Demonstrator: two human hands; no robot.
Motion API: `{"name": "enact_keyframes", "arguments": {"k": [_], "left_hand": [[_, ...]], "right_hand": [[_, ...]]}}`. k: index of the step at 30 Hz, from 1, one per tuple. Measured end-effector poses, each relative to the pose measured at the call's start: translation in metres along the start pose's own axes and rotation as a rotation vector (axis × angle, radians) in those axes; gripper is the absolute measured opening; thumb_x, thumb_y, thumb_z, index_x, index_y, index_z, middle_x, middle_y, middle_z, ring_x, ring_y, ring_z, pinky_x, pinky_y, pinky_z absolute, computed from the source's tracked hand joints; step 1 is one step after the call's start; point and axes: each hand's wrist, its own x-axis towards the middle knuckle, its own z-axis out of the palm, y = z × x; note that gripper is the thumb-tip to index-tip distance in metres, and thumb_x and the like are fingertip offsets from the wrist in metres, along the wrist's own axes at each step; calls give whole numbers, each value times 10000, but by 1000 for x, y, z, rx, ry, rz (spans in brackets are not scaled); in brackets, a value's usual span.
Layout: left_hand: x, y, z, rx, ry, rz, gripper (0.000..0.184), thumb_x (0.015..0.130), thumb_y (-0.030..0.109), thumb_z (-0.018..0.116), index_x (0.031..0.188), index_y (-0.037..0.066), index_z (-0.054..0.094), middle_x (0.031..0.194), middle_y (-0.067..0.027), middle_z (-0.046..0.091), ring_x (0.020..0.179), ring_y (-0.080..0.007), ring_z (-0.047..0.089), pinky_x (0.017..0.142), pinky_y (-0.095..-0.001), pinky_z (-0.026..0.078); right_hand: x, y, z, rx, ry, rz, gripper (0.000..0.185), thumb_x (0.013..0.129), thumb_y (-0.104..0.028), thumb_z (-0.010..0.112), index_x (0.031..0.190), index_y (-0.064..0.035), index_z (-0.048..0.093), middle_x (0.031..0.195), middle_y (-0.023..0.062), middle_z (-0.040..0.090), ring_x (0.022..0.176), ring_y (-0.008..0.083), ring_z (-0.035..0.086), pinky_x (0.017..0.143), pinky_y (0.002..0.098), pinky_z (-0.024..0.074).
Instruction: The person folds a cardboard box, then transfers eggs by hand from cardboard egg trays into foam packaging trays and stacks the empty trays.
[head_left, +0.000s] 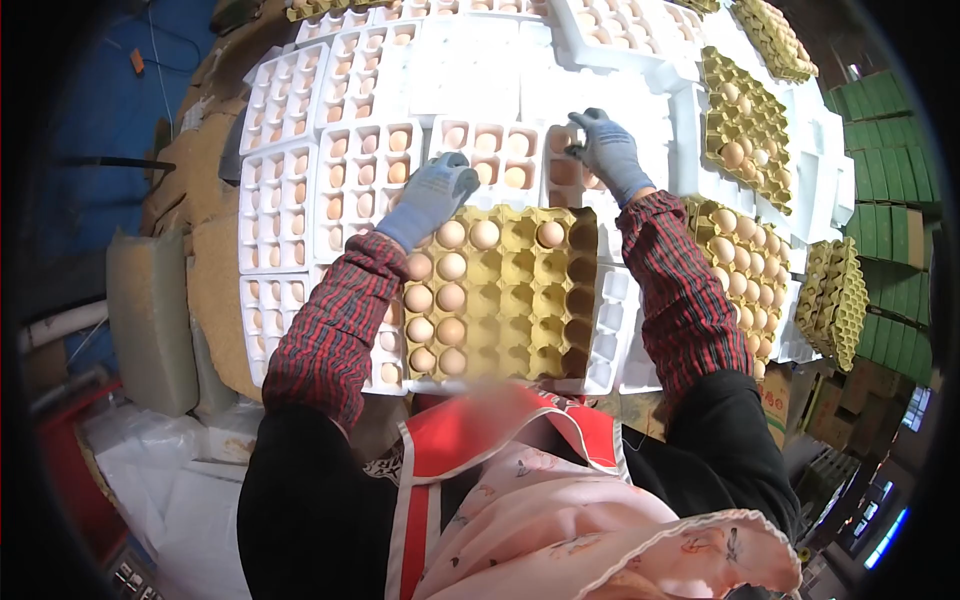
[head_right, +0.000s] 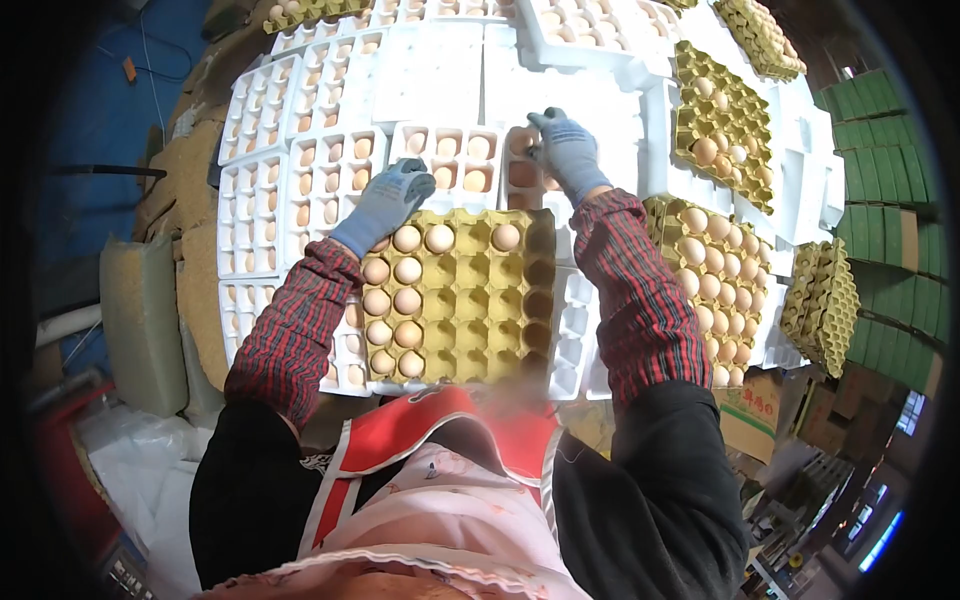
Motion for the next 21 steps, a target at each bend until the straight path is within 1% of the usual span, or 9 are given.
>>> {"name": "enact_keyframes", "arguments": {"k": [4,7,9,11,12,14,16,20,21], "left_hand": [[-13,13,-18,-205,-20,-153,264,984,247,583,1173,80,660,1245,-142,623,1108,-351,607,965,-398,499],[-27,15,-50,-400,20,-324,282,990,214,597,1225,68,651,1234,-126,650,1115,-269,636,952,-359,511],[-58,42,-85,-490,182,-338,286,971,167,635,1232,51,656,1173,-98,682,1054,-164,648,916,-305,521],[-90,48,-82,-596,121,-476,289,961,174,649,1221,51,660,1161,-91,687,1042,-148,653,898,-298,523],[-101,60,-84,-607,-26,-569,290,941,186,672,1207,72,670,1142,-76,694,998,-136,660,870,-300,525],[-128,74,-70,-300,-113,-363,300,902,245,698,1167,104,685,1087,-85,685,923,-227,681,832,-353,542],[-149,87,-58,-18,-124,-186,352,893,318,684,1191,131,666,1122,-97,634,979,-300,651,827,-395,540],[-135,91,-56,58,-40,-85,359,869,280,660,1195,135,621,1161,-69,606,984,-265,637,814,-393,528],[-127,80,-43,132,-72,39,344,877,271,650,1187,125,611,1156,-49,616,968,-255,641,805,-387,524]], "right_hand": [[-4,21,16,-207,154,-212,425,877,-286,643,1274,-149,575,1246,108,602,1168,335,564,933,498,482],[-14,23,26,-98,208,-78,409,910,-286,615,1290,-142,579,1321,134,582,1198,358,549,971,491,465],[-48,-10,-14,337,277,24,382,921,-265,628,1270,-111,624,1304,159,608,1199,356,564,997,449,465],[-92,-53,-44,673,85,90,388,875,-202,682,1249,-110,635,1242,135,638,1138,350,594,976,448,476],[-111,-63,-41,519,19,-45,403,844,-167,700,1239,-120,641,1214,119,647,1138,339,590,974,448,471],[-141,-79,-23,172,31,-222,433,765,-96,727,1190,-147,663,1119,94,670,1151,311,572,977,445,448],[-153,-84,-10,129,104,-254,457,750,-89,730,1197,-136,651,1143,85,667,1176,315,555,998,448,423],[-165,-79,7,135,334,-254,433,792,-82,720,1214,-75,621,1132,94,670,1101,275,602,969,420,458],[-168,-83,8,429,361,-135,411,811,-91,715,1209,-62,618,1114,90,671,1063,249,613,942,401,476]]}}
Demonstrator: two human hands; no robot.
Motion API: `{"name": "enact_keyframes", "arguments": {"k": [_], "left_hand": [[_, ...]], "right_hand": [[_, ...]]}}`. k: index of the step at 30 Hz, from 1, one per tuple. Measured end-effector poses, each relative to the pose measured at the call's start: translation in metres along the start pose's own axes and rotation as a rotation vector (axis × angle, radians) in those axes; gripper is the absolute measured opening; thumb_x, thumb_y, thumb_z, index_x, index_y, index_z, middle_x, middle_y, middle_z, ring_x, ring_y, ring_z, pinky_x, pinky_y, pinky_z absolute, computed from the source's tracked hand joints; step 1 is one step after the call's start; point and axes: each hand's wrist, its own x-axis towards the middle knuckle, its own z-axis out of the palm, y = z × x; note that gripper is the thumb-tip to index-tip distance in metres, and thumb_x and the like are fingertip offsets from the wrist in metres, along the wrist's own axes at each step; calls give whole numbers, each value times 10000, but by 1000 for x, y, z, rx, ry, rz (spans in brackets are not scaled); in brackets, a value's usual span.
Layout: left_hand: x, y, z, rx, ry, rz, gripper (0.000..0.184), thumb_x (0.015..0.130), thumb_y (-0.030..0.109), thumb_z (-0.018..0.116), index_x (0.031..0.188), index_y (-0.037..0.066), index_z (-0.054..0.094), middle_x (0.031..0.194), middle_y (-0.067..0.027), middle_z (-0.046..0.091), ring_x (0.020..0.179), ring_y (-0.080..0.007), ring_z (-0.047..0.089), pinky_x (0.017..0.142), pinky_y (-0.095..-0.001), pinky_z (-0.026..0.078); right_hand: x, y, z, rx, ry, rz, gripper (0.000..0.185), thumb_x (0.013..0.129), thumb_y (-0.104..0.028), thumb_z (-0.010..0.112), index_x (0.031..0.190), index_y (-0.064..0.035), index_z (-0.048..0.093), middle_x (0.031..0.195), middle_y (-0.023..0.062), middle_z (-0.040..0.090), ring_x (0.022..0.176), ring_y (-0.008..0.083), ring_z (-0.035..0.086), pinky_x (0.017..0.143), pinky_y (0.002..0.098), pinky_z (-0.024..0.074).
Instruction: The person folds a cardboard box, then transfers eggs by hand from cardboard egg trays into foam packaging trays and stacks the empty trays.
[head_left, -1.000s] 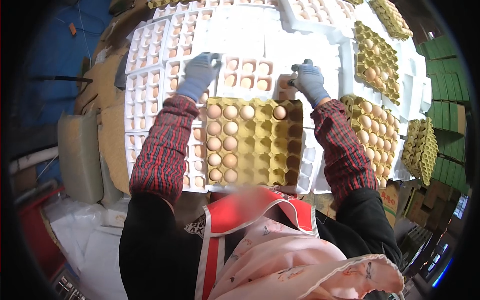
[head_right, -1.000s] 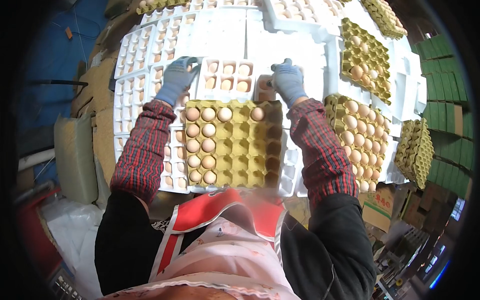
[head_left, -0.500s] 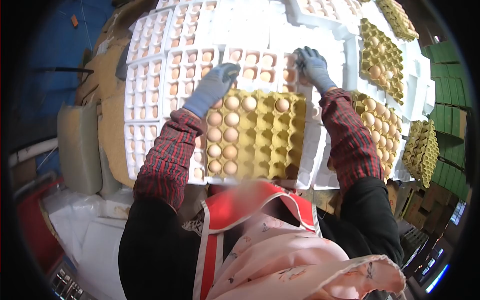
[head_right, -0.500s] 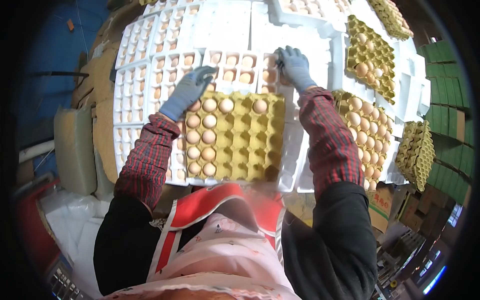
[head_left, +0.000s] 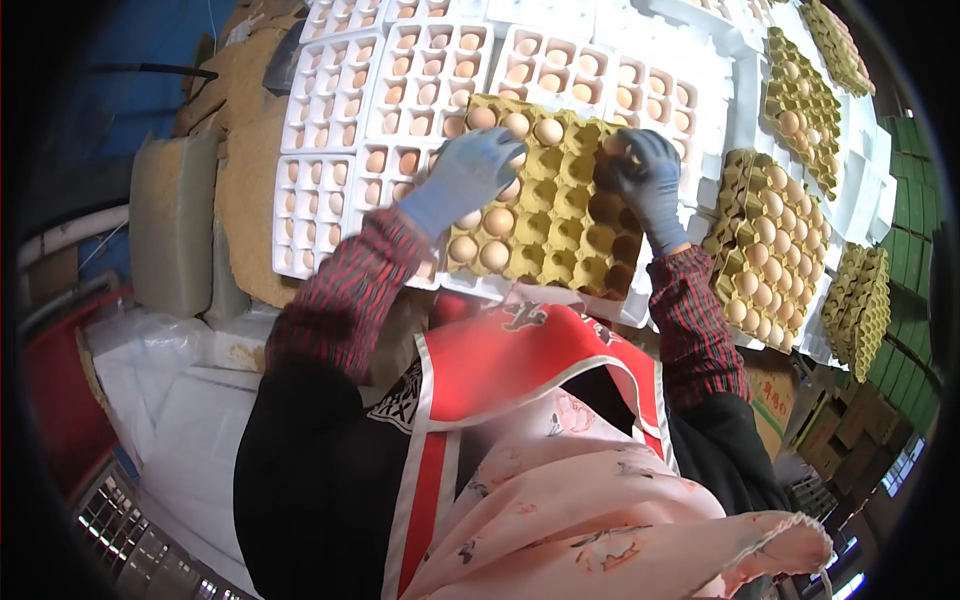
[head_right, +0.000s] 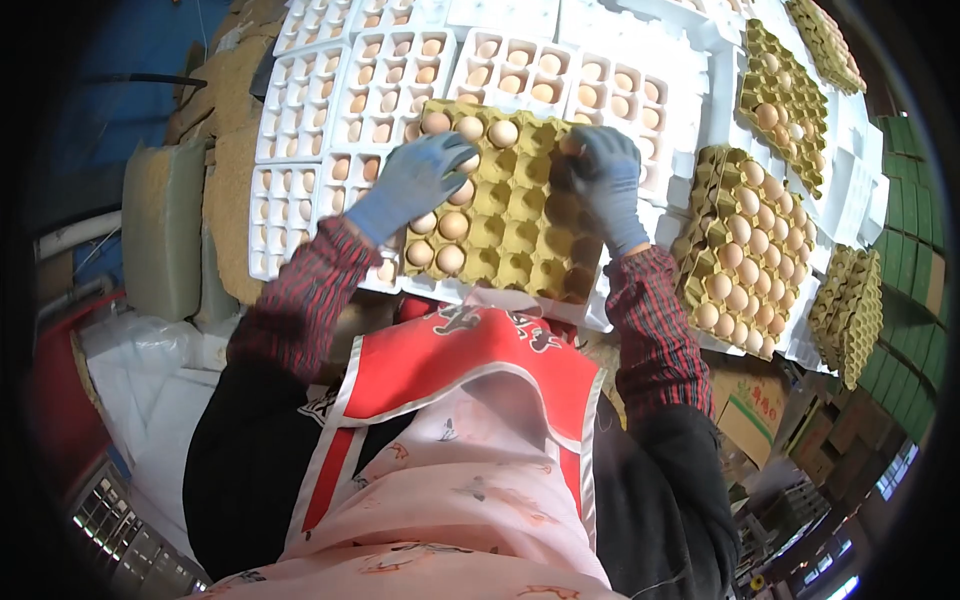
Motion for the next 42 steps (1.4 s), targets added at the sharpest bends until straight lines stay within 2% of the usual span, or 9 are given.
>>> {"name": "enact_keyframes", "arguments": {"k": [4,9,20,22,24,27,33,39,42], "left_hand": [[29,-8,15,214,-255,-3,335,879,279,647,1147,85,592,1090,-83,655,953,-254,657,796,-380,522],[44,-1,8,222,-302,-88,401,828,325,676,1118,63,584,1031,-141,690,946,-311,679,791,-433,530],[-22,-39,-32,-1736,227,-522,296,893,131,723,1159,23,650,1006,-39,683,820,-90,637,748,-248,552],[-25,-81,-18,-652,337,-70,286,913,202,717,1163,75,665,1065,-13,688,937,-121,647,792,-280,552],[-8,-74,-29,-1057,55,-591,385,875,226,755,1223,99,651,1146,-15,681,1008,-151,648,848,-293,538],[18,-62,-15,-24,-48,-146,570,859,314,705,1383,162,541,1289,-133,624,1116,-295,634,942,-407,504],[42,-64,-30,93,-294,-125,493,911,304,616,1391,235,526,1050,-165,701,991,-358,671,867,-454,526],[-3,-73,-35,-1330,70,-621,570,872,276,750,1353,24,574,1214,-36,631,1037,-159,607,798,-256,526],[-25,-85,-25,-1671,207,-417,528,906,218,606,1395,34,531,1298,-88,608,1154,-209,616,757,-227,508]], "right_hand": [[6,-15,1,926,32,514,384,869,-163,719,1201,-13,597,1062,60,670,892,149,641,807,310,536],[38,-67,50,-111,-330,-14,370,827,-128,664,1194,-167,637,1090,148,679,1014,354,656,842,437,531],[54,-61,53,-24,-413,35,247,841,-142,642,1080,-100,689,924,114,704,888,274,697,744,418,549],[50,-44,51,487,-245,191,323,844,-152,665,1157,-76,690,927,73,712,872,216,701,718,371,560],[43,-68,12,1115,-177,652,394,860,-156,699,1225,-15,651,973,50,701,837,151,670,665,263,547],[44,-52,34,1175,-157,504,382,864,-151,715,1213,-11,648,1029,67,685,878,137,658,674,263,544],[82,-122,69,-438,-500,-3,308,800,-159,705,1103,-111,722,1350,135,519,1064,347,639,830,457,573],[79,-122,89,-546,-554,-41,186,817,-161,652,948,-91,763,1305,139,513,1102,406,559,679,472,582],[81,-126,87,-554,-542,-23,167,799,-149,666,918,-72,755,1322,146,501,1078,438,565,694,479,586]]}}
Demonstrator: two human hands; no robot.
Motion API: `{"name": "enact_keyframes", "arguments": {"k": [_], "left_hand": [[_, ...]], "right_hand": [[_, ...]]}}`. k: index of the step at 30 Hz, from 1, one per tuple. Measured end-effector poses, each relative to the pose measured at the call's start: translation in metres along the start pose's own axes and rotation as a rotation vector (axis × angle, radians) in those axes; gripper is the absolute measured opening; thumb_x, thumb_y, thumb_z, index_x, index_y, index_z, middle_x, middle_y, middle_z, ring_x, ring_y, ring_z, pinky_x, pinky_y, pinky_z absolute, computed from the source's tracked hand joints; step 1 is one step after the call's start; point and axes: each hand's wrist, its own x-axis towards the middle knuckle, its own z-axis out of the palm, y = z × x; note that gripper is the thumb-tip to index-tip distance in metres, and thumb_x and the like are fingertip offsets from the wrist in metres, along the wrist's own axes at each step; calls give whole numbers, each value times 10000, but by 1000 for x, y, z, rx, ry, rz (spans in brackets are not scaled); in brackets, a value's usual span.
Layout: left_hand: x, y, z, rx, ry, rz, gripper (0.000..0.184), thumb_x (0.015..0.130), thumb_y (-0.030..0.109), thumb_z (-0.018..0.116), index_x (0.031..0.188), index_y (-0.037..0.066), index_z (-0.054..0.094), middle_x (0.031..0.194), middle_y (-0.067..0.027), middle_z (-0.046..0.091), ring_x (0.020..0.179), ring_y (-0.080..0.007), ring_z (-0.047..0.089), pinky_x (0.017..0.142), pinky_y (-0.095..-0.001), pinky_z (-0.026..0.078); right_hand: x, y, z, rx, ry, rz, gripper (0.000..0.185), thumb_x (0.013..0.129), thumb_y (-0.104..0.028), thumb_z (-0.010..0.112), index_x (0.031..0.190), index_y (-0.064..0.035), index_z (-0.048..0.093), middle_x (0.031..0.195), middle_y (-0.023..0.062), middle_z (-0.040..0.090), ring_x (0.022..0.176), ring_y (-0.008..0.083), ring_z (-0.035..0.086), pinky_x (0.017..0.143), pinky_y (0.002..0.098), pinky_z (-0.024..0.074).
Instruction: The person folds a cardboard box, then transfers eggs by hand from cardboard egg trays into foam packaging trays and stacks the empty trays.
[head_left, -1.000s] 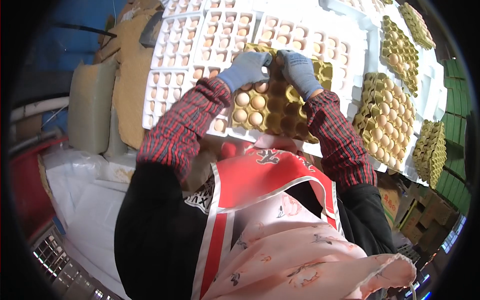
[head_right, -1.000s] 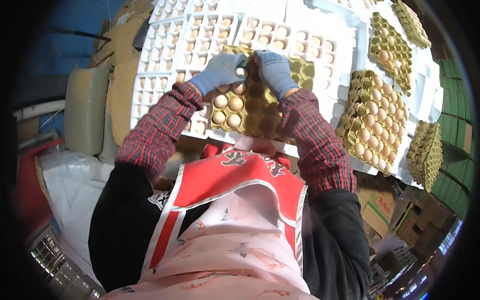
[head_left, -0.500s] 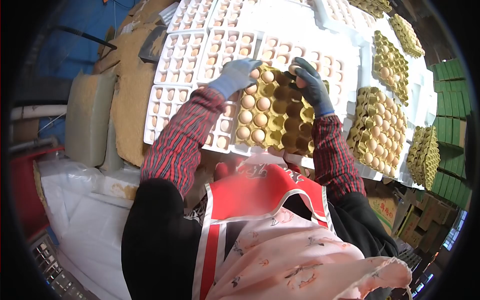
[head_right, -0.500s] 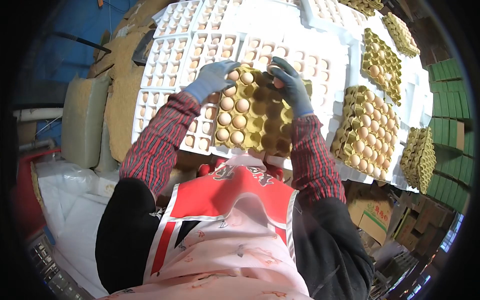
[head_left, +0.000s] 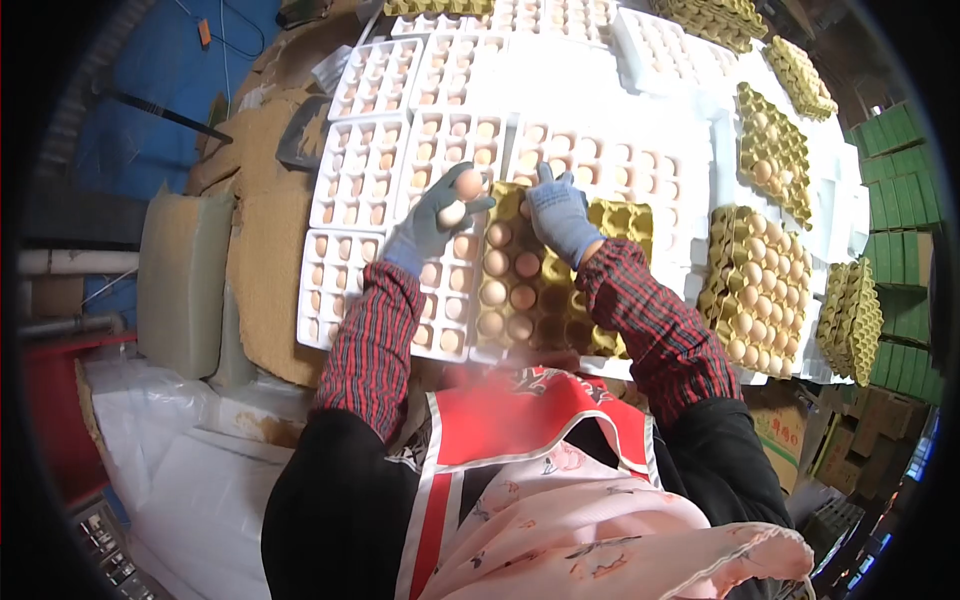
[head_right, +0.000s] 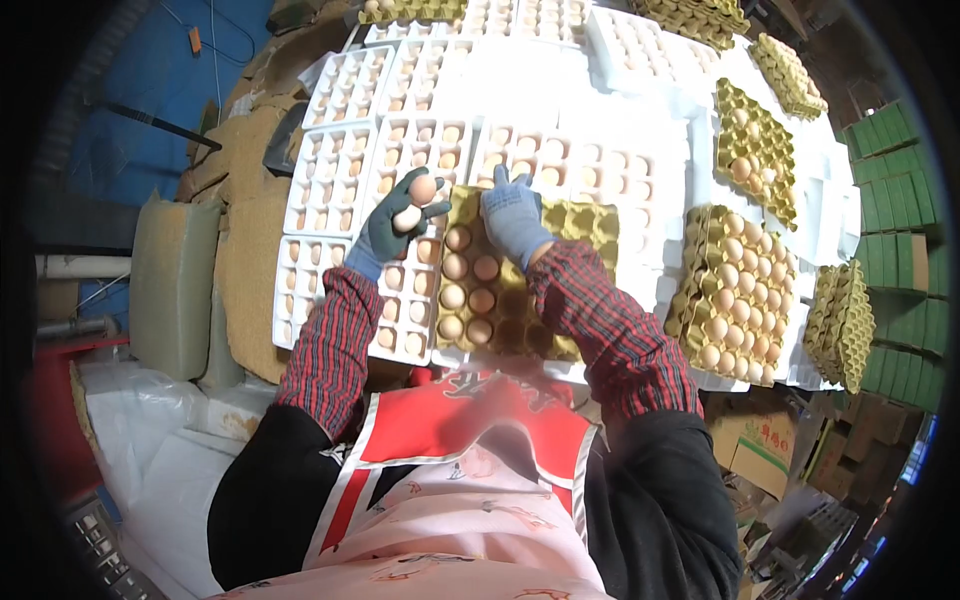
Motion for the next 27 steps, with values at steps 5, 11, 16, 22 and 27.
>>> {"name": "enact_keyframes", "arguments": {"k": [5,11,16,22,27], "left_hand": [[2,15,6,498,-143,-111,428,859,173,641,1283,112,632,1376,-98,578,1104,-221,645,892,-355,537],[7,-7,38,2171,-422,465,236,864,284,653,1044,150,724,1291,-119,590,1208,-264,530,906,-390,484],[19,-11,56,2422,-516,147,184,815,206,654,934,146,781,1228,-113,598,960,-247,588,795,-367,484],[33,14,46,2134,-703,158,329,862,393,620,951,114,770,1117,-60,670,1046,-235,600,831,-385,476],[34,24,42,1864,-534,82,487,828,543,614,905,84,756,1262,-127,615,1133,-252,586,912,-383,486]], "right_hand": [[16,54,7,370,14,-184,484,779,-296,783,1166,-21,683,1085,155,655,933,279,687,716,371,585],[56,106,-15,1427,-37,372,577,865,-365,748,1290,-6,593,945,47,663,756,108,624,568,264,540],[152,96,0,1175,11,342,515,860,-383,713,1184,10,637,943,122,675,752,167,652,602,303,539],[216,106,20,345,133,149,459,876,-425,687,1136,-46,691,907,165,719,799,282,690,788,392,551],[244,123,35,831,701,304,318,941,-378,599,973,-91,732,807,190,698,841,368,685,783,447,528]]}}
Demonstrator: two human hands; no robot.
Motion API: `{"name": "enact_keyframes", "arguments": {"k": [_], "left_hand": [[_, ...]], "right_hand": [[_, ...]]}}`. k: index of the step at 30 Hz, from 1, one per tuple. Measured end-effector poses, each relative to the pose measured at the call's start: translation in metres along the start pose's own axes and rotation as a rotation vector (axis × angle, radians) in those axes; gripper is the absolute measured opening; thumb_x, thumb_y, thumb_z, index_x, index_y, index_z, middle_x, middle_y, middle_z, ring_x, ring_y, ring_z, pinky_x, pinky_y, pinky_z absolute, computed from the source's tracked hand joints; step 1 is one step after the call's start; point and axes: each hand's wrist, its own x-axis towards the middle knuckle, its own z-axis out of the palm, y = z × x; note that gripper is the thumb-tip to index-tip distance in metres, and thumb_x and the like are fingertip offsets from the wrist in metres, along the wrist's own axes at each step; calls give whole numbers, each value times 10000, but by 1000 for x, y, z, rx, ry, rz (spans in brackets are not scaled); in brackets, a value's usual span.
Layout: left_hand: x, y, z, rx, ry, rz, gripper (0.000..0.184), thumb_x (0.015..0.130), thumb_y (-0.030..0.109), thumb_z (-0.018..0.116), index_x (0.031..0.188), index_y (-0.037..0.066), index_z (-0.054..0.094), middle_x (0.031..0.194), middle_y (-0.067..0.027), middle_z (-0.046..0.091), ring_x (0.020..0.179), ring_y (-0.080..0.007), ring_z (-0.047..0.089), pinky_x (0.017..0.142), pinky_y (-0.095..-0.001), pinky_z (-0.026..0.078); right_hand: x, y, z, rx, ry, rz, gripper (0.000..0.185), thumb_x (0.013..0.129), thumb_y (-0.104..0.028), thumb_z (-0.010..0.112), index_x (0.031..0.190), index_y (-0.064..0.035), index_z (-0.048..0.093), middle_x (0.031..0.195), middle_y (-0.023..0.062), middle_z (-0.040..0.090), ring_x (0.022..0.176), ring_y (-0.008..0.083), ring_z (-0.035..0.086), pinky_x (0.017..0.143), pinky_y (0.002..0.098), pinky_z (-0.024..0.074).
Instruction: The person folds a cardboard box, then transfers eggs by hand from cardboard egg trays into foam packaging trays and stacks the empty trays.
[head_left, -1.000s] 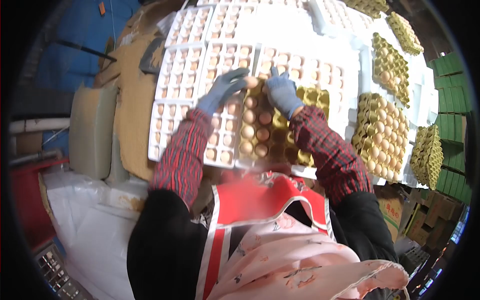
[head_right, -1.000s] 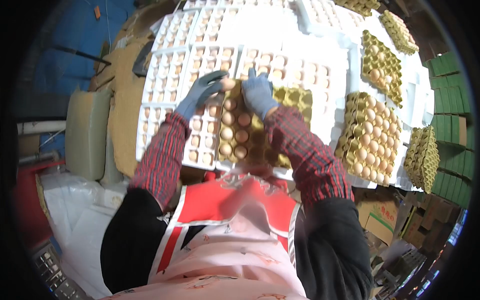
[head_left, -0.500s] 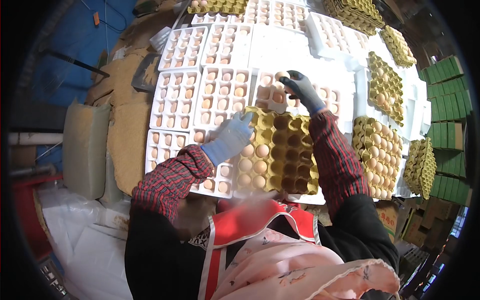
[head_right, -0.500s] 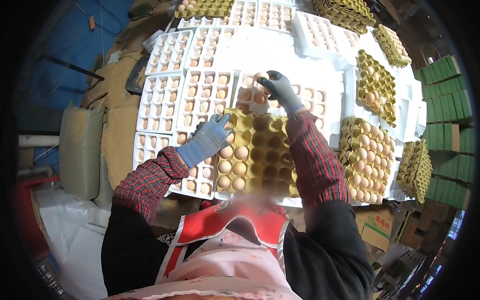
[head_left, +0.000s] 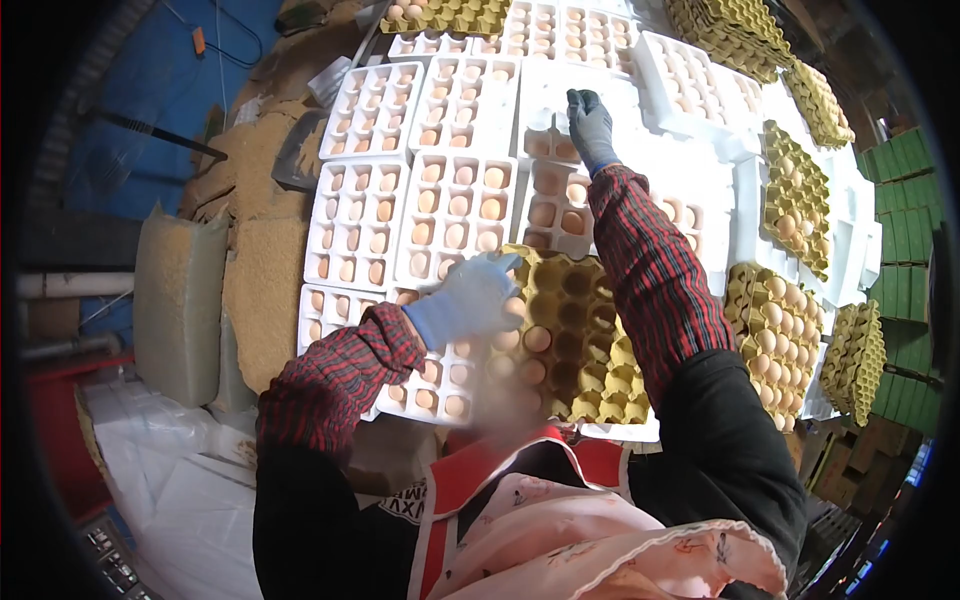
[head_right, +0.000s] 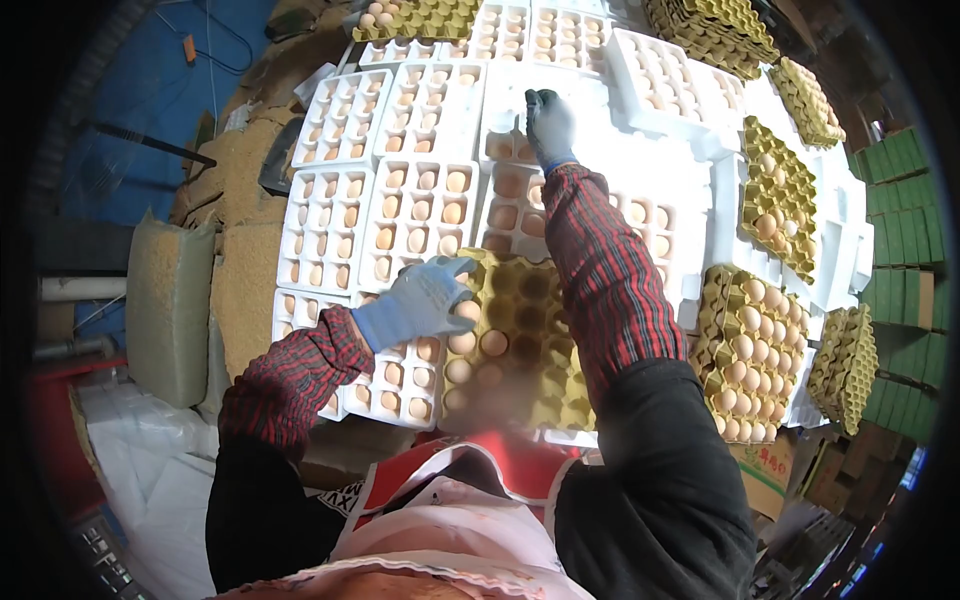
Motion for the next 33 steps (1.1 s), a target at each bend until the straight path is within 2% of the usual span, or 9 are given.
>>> {"name": "enact_keyframes", "arguments": {"k": [4,7,12,17,20,23,26,29,33], "left_hand": [[-1,-11,29,67,284,152,290,830,411,709,972,158,731,1384,-82,530,1094,-296,618,894,-442,516],[9,-31,-9,-519,157,-38,244,854,384,703,919,150,719,1386,-86,566,1063,-292,655,889,-427,527],[90,-106,-21,-446,556,-181,214,902,335,663,1069,219,731,1387,-83,563,1095,-321,647,947,-399,523],[169,-177,-21,85,209,-394,248,919,341,621,1135,274,721,1354,-78,600,1115,-276,639,935,-383,527],[184,-178,-37,-261,592,-441,313,920,420,643,1146,217,716,1127,-119,704,1005,-311,674,934,-389,517],[224,-218,3,-53,876,-214,433,981,423,560,1319,155,604,1359,-125,589,1241,-330,551,1058,-414,435],[217,-202,7,81,590,-396,559,1020,455,434,1494,161,409,1538,-138,404,1424,-391,333,1179,-503,261],[185,-182,3,-206,887,-189,440,1021,356,508,1399,131,526,1422,-195,521,1327,-373,475,1103,-457,383],[63,-106,33,-574,849,-167,402,975,266,623,1317,62,568,1257,-188,616,1103,-316,631,913,-376,520]], "right_hand": [[-20,12,-16,-497,-206,-126,336,938,-332,577,1089,-55,693,1050,189,697,983,365,659,882,416,498],[-41,21,-40,-219,4,-124,364,943,-309,592,1194,-52,656,1187,165,669,1092,350,630,973,410,463],[-124,-11,-118,294,-180,139,424,950,-243,651,1303,-15,599,1279,176,647,1184,256,616,991,364,473],[-204,-40,-189,268,-226,327,379,943,-150,655,1280,16,604,1214,141,668,1119,207,622,949,329,501],[-248,-40,-207,400,-144,445,336,972,-95,635,1281,29,593,1213,98,659,1079,149,613,947,270,485],[-271,-48,-214,194,-200,257,309,957,-76,645,1250,20,620,1242,116,651,1144,179,606,978,297,472],[-271,-72,-225,110,-206,214,297,917,-43,664,1208,11,644,1263,164,634,1188,264,597,1014,350,452],[-288,-58,-239,-1,-157,193,372,893,-45,685,1260,-20,623,1346,179,565,1240,307,557,1017,364,455],[-312,-32,-258,-146,-54,220,486,872,-129,737,1321,-29,579,1394,226,505,1281,349,517,1039,407,439]]}}
